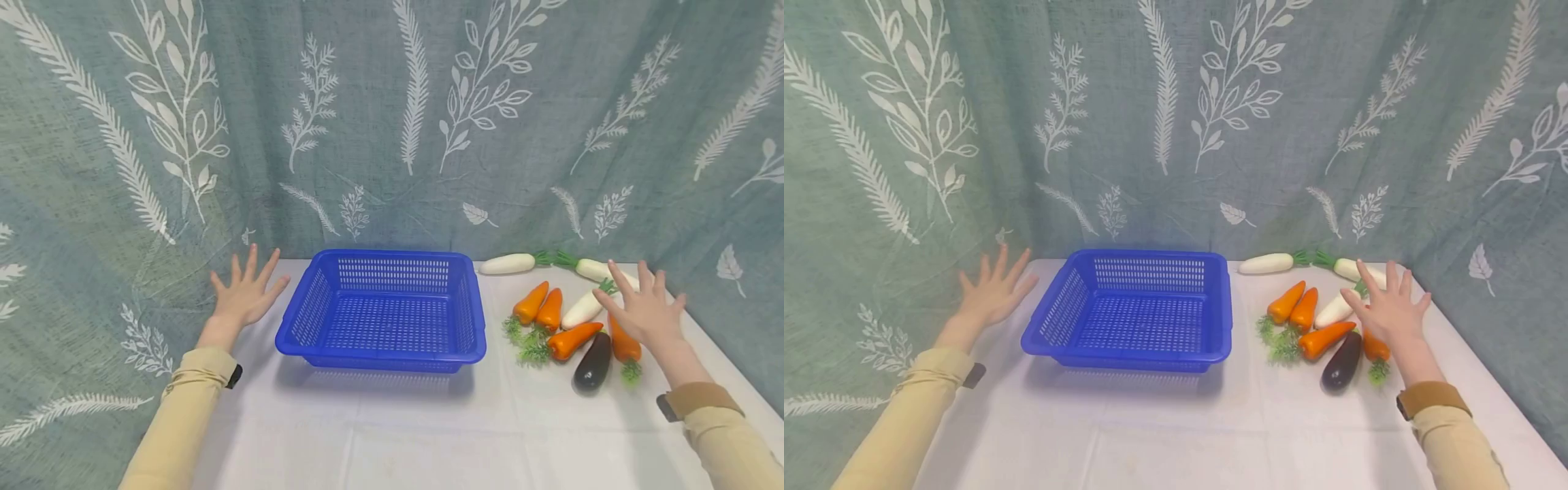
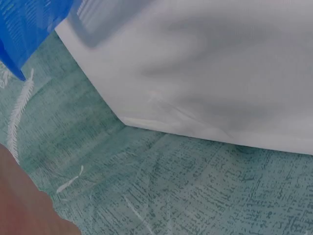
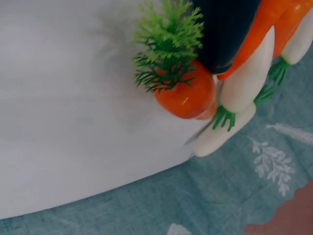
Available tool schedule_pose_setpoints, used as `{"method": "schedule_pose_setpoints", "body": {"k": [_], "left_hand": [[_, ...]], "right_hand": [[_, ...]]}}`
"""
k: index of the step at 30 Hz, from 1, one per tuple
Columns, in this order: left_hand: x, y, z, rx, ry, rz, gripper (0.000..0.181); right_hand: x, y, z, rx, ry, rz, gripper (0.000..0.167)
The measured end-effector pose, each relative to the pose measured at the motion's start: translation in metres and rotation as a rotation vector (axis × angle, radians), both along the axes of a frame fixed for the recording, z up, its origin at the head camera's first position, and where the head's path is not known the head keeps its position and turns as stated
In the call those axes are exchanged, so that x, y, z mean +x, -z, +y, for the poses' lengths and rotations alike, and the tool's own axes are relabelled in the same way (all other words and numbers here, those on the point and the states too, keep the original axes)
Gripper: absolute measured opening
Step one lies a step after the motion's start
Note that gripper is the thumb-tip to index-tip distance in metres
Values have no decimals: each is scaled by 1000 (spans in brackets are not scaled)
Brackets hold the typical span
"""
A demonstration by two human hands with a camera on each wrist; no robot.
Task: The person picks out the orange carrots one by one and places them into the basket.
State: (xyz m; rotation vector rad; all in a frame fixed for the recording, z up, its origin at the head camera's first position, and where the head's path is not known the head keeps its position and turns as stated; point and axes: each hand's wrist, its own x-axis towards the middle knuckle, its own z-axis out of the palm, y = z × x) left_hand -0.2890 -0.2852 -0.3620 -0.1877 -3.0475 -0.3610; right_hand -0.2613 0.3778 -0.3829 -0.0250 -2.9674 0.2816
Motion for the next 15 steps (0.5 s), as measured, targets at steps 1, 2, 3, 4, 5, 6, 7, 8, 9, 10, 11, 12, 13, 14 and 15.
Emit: {"method": "schedule_pose_setpoints", "body": {"k": [1,2,3,4,5,6,7,8,9,10,11,12,13,14,15], "left_hand": [[0,0,1,0,5,-3,78],[0,-1,2,1,11,-5,77],[1,-1,4,-1,16,-8,76],[1,-1,5,-2,22,-11,76],[1,-1,7,-2,27,-16,75],[2,-1,9,-1,32,-18,74],[2,-1,11,0,37,-21,74],[2,-1,13,1,43,-24,73],[2,0,15,2,49,-29,74],[2,0,17,8,55,-33,74],[2,0,18,13,61,-38,74],[2,1,20,18,67,-40,74],[1,1,22,21,73,-42,74],[1,2,24,22,78,-44,74],[0,2,26,26,84,-43,74]], "right_hand": [[-1,0,-2,-2,-4,-2,82],[-1,0,-4,-5,-9,-3,82],[-2,0,-6,-9,-14,-6,82],[-3,0,-9,-13,-20,-7,81],[-3,0,-11,-17,-25,-9,81],[-4,0,-13,-22,-30,-12,82],[-5,1,-15,-28,-34,-16,82],[-5,1,-17,-36,-37,-22,82],[-6,1,-20,-43,-38,-28,82],[-6,2,-22,-44,-39,-32,83],[-7,2,-25,-46,-41,-35,83],[-7,3,-27,-48,-44,-36,83],[-7,3,-30,-49,-49,-39,82],[-7,4,-32,-47,-55,-41,81],[-7,4,-35,-44,-63,-41,81]]}}
